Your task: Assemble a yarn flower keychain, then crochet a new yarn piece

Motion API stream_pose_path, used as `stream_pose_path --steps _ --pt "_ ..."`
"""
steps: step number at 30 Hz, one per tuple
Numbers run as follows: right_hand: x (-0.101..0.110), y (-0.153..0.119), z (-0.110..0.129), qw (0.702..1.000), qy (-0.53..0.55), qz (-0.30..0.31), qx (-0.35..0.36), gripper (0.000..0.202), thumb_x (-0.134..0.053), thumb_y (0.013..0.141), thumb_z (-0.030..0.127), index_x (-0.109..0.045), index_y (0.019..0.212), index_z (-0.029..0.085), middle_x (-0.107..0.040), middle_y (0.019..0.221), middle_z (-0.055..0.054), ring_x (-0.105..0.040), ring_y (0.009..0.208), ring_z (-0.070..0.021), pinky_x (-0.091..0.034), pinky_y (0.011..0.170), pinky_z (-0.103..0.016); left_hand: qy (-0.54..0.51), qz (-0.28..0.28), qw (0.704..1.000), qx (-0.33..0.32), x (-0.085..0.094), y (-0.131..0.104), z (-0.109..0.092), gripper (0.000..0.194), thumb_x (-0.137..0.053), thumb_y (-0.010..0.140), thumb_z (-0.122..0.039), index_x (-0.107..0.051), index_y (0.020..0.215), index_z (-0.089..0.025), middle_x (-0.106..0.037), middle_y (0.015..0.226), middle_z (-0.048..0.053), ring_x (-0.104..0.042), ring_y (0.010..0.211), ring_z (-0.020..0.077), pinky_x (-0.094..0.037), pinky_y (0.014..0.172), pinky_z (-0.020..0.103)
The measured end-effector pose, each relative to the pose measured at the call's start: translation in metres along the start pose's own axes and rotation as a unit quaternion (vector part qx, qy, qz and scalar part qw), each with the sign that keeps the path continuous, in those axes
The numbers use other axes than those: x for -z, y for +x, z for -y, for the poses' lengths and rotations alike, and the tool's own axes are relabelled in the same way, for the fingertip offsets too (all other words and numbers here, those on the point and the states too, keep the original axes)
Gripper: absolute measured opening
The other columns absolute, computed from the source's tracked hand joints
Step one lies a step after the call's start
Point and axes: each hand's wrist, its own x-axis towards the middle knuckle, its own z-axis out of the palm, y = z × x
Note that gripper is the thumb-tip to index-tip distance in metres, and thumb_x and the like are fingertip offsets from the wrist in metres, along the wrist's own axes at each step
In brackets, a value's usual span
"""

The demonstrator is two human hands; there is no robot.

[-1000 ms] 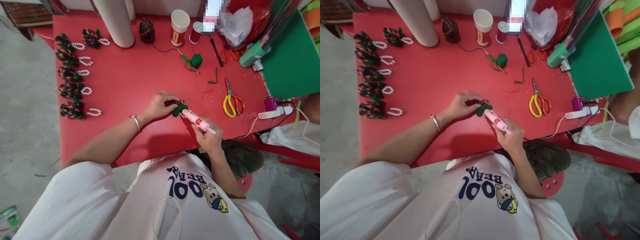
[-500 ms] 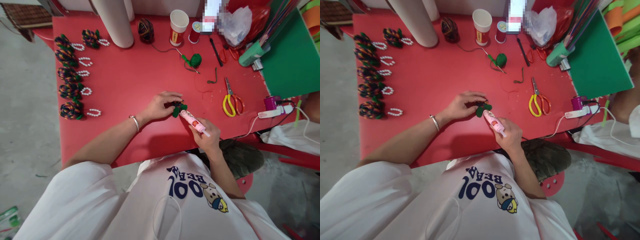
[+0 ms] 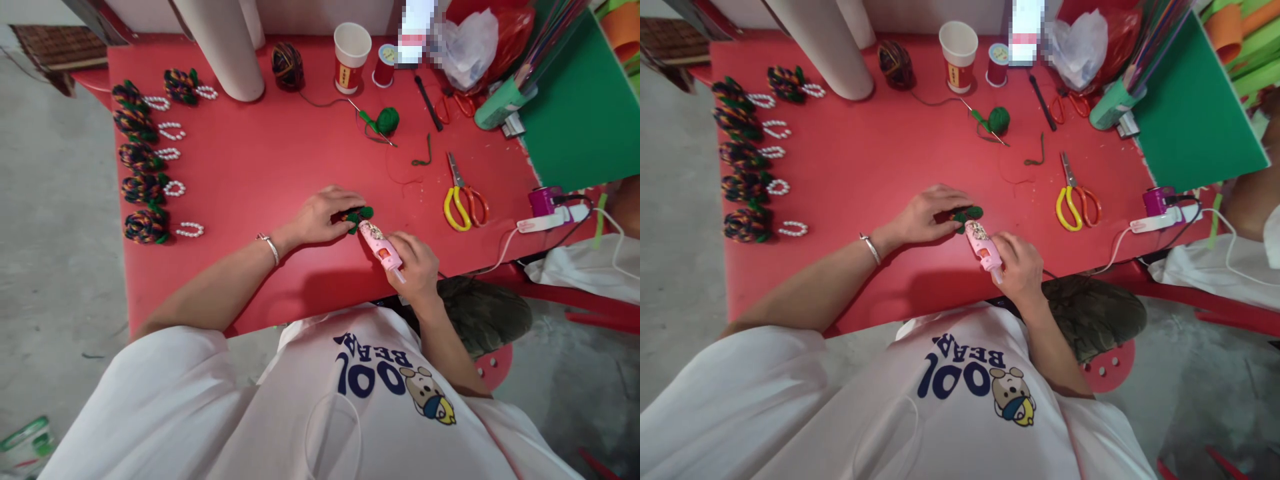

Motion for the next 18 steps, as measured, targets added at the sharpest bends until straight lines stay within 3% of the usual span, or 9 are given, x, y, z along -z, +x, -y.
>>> stream_pose_path --steps 4,9,18 --pt "0.001 -0.003 -0.004 0.999 -0.019 0.005 0.027 0.037 -0.056 0.099 0.030 -0.071 0.131 0.018 -0.076 0.127 -0.014 -0.072 0.104 -0.0276 -0.053 0.089 -0.040 0.024 0.004 1.000 -0.011 -0.001 -0.002 0.002 0.042 -0.069 0.090 -0.028 -0.073 0.132 -0.025 -0.077 0.130 0.011 -0.071 0.116 0.0294 -0.056 0.104 0.050" --pt "0.002 -0.008 -0.004 0.999 -0.022 0.045 0.012 0.042 -0.055 0.097 0.022 -0.071 0.136 0.020 -0.074 0.130 -0.013 -0.069 0.110 -0.0272 -0.052 0.093 -0.039 0.031 -0.005 0.999 -0.013 -0.005 -0.006 0.009 0.044 -0.070 0.091 -0.032 -0.074 0.134 -0.023 -0.076 0.132 0.013 -0.070 0.118 0.0307 -0.057 0.105 0.052" --pt "0.007 -0.011 -0.001 0.999 -0.013 0.048 -0.009 0.041 -0.057 0.097 0.022 -0.073 0.134 0.021 -0.076 0.128 -0.012 -0.070 0.110 -0.0265 -0.052 0.093 -0.040 0.018 0.008 1.000 0.002 -0.004 -0.004 0.011 0.044 -0.070 0.091 -0.038 -0.075 0.131 -0.023 -0.076 0.133 0.014 -0.070 0.119 0.0316 -0.055 0.107 0.055"
